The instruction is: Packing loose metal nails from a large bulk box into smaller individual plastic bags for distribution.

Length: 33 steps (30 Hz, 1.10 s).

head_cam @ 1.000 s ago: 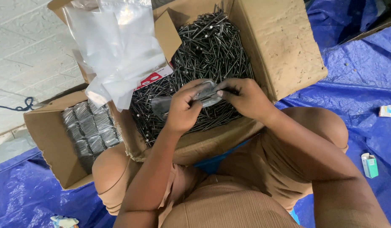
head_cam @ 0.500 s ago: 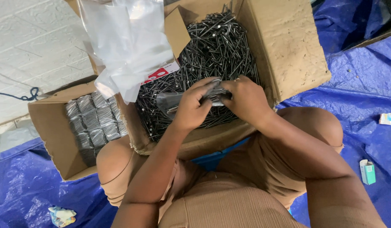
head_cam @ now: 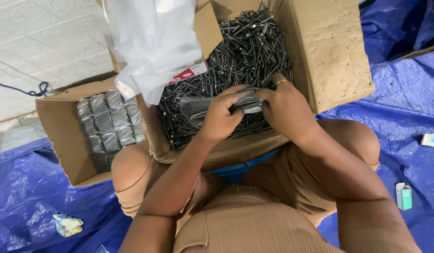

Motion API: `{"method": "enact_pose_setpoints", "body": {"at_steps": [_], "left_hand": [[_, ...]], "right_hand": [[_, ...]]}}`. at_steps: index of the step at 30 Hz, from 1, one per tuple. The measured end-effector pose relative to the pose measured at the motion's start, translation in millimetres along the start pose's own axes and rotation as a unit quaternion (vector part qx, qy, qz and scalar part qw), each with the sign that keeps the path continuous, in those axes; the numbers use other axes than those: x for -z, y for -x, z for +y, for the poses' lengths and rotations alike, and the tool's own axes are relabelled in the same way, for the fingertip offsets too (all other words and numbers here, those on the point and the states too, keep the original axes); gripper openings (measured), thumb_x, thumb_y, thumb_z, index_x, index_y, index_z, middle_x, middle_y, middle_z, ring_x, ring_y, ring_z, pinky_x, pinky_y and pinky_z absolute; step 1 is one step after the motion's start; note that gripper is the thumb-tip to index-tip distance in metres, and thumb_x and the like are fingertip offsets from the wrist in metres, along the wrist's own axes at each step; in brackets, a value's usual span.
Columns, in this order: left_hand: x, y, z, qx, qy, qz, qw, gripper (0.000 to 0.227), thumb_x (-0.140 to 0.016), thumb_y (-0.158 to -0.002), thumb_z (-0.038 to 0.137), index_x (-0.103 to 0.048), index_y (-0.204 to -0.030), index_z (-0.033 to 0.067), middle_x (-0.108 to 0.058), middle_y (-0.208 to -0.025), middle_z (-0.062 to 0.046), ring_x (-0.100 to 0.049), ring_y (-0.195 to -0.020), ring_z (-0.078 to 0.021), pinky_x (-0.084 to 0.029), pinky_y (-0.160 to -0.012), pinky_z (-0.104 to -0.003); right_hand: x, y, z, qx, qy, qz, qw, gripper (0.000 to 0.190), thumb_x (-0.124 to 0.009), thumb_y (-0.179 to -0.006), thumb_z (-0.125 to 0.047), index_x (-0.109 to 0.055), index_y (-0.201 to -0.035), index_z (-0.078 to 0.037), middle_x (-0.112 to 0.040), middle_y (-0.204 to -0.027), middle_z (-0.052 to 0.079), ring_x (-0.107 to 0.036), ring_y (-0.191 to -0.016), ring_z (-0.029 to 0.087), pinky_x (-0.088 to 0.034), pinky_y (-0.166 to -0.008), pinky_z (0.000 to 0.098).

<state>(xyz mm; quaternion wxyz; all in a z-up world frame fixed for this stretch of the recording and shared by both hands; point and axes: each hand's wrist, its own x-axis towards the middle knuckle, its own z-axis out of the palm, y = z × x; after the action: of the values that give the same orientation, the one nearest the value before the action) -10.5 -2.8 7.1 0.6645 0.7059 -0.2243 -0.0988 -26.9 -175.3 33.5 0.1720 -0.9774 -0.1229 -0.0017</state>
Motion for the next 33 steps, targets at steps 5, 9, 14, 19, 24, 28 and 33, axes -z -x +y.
{"method": "enact_pose_setpoints", "body": {"at_steps": [5,9,14,19,24,28,33], "left_hand": [[5,0,-2,0.048,0.03,0.04,0.998,0.039,-0.042,-0.073,-0.013,-0.058,-0.108,-0.0067,-0.054,-0.112,-0.026,-0.055,-0.104,-0.0399,-0.046,-0.086,-0.049],[1,5,-18,0.066,0.088,0.06,0.992,0.044,-0.038,-0.074,-0.008,-0.063,-0.108,0.0046,-0.058,-0.11,-0.016,-0.061,-0.078,-0.0168,-0.052,-0.069,-0.033],[-15,16,-23,0.066,0.118,0.068,0.988,0.044,-0.039,-0.071,-0.008,-0.064,-0.106,0.0031,-0.059,-0.108,-0.019,-0.058,-0.088,-0.0236,-0.047,-0.065,-0.031],[-18,25,-19,0.0,0.113,0.054,0.992,0.042,-0.039,-0.079,-0.009,-0.059,-0.114,0.0016,-0.053,-0.114,-0.026,-0.058,-0.092,-0.0369,-0.05,-0.063,-0.038],[2,35,2,-0.126,-0.355,0.036,0.926,0.065,-0.058,-0.085,0.049,-0.039,-0.132,0.0094,-0.041,-0.126,-0.017,-0.048,-0.086,-0.0257,-0.047,-0.07,-0.038],[-11,38,-25,0.0,-0.509,0.024,0.861,0.106,-0.08,-0.067,0.036,-0.011,-0.143,0.0099,-0.038,-0.13,-0.021,-0.051,-0.109,-0.0361,-0.047,-0.092,-0.048],[-11,42,-43,0.06,-0.497,0.009,0.865,0.057,-0.049,-0.082,-0.003,-0.026,-0.134,0.0009,-0.061,-0.09,-0.019,-0.064,-0.073,-0.0293,-0.054,-0.054,-0.037]], "right_hand": [[29,-12,6,0.076,-0.203,-0.049,0.975,0.034,-0.065,-0.072,-0.004,-0.054,-0.105,-0.001,-0.049,-0.099,0.019,-0.053,-0.097,0.038,-0.043,-0.084,0.0459],[10,-24,21,0.099,-0.346,-0.163,0.919,0.084,-0.078,-0.059,-0.005,-0.032,-0.126,0.011,-0.042,-0.12,0.031,-0.034,-0.121,0.044,-0.021,-0.104,0.053],[-56,-16,36,0.071,-0.274,-0.182,0.942,0.042,-0.072,-0.065,-0.01,-0.057,-0.102,0.0,-0.058,-0.1,0.019,-0.053,-0.098,0.037,-0.04,-0.086,0.0469],[-61,-20,47,0.136,-0.197,-0.145,0.96,0.022,-0.067,-0.066,-0.012,-0.063,-0.087,-0.005,-0.065,-0.081,0.013,-0.062,-0.077,0.035,-0.048,-0.068,0.043],[-67,-25,56,0.201,-0.21,-0.104,0.951,0.012,-0.063,-0.068,-0.008,-0.061,-0.073,0.003,-0.061,-0.069,0.022,-0.057,-0.067,0.042,-0.044,-0.059,0.0468],[-75,-26,57,0.197,-0.232,-0.111,0.946,0.011,-0.063,-0.07,-0.011,-0.062,-0.075,-0.001,-0.062,-0.071,0.018,-0.059,-0.07,0.04,-0.046,-0.063,0.0441],[-61,-27,31,0.205,-0.24,-0.13,0.94,0.015,-0.059,-0.075,-0.009,-0.062,-0.085,0.002,-0.064,-0.08,0.021,-0.061,-0.078,0.04,-0.047,-0.072,0.0464]]}}
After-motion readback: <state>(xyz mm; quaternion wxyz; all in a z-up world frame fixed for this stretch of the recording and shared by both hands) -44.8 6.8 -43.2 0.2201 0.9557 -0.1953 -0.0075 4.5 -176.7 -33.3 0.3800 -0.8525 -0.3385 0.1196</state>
